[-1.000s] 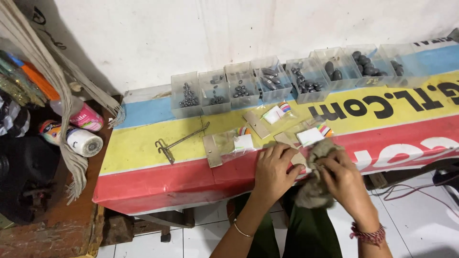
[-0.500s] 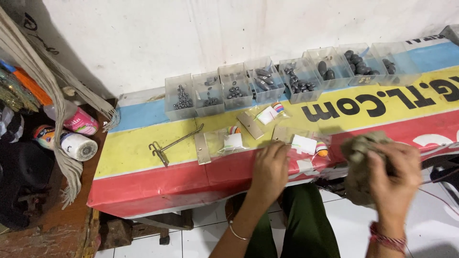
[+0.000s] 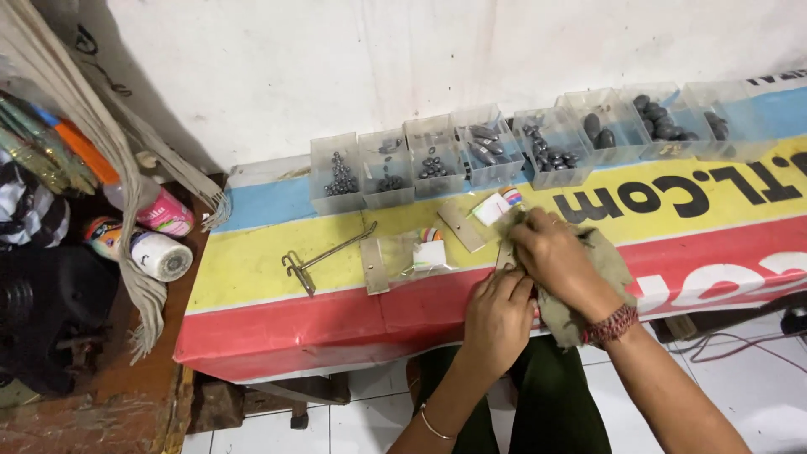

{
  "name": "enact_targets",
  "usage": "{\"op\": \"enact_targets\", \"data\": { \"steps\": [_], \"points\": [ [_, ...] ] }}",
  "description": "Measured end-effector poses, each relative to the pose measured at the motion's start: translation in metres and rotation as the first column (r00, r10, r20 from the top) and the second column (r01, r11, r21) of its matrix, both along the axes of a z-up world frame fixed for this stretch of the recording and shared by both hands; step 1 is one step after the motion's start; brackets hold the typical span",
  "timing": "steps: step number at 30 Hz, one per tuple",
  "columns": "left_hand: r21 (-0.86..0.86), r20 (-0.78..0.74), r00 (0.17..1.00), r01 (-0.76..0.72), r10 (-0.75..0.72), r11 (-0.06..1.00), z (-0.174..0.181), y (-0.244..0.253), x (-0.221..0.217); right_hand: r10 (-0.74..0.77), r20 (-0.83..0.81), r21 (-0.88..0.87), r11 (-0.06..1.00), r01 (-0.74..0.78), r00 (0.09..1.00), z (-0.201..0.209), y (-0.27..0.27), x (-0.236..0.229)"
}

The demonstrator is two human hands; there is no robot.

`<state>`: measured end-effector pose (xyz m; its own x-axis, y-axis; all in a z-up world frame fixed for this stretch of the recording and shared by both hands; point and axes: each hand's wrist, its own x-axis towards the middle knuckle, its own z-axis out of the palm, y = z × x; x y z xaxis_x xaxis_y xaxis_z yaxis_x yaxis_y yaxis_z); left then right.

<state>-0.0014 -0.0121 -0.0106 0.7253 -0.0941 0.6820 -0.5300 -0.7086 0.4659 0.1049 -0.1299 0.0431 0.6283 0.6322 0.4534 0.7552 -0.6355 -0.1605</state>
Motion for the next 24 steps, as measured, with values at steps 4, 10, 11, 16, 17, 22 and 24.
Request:
{"op": "enact_targets", "data": {
  "steps": [4, 10, 11, 16, 17, 22, 24],
  "points": [
    [0.012, 0.043, 0.997, -0.070, 0.069, 0.997, -0.007, 0.000, 0.004, -0.245, 0.009, -0.072, 0.967, 0.245, 0.970, -0.032, -0.010, 0.034],
    [-0.009, 0.027, 0.998, -0.048, 0.048, 0.999, 0.008, 0.007, -0.004, 0.053, -0.189, 0.123, 0.992, -0.030, 0.981, -0.001, -0.006, 0.001],
    [-0.014, 0.046, 0.998, -0.040, 0.041, 0.999, 0.007, 0.007, -0.006, 0.092, -0.126, 0.078, 0.993, -0.083, 0.988, 0.005, -0.002, -0.013],
    [-0.005, 0.043, 0.997, -0.057, 0.058, 0.998, 0.006, 0.004, -0.002, -0.010, -0.112, -0.009, 1.000, 0.009, 0.994, -0.004, -0.008, -0.003],
    [-0.009, 0.020, 0.999, -0.044, 0.044, 0.999, 0.006, 0.005, -0.001, -0.089, -0.081, -0.021, 0.996, 0.087, 0.993, -0.005, -0.006, 0.000],
    [-0.019, -0.032, 0.999, -0.016, 0.015, 1.000, 0.005, 0.009, 0.002, -0.112, -0.195, 0.214, 0.965, 0.154, 0.974, -0.014, -0.062, 0.026],
    [-0.031, -0.081, 0.997, 0.005, -0.008, 1.000, 0.003, 0.009, 0.001, -0.190, -0.247, 0.419, 0.864, 0.281, 0.950, -0.019, -0.104, 0.019]
  ]
}}
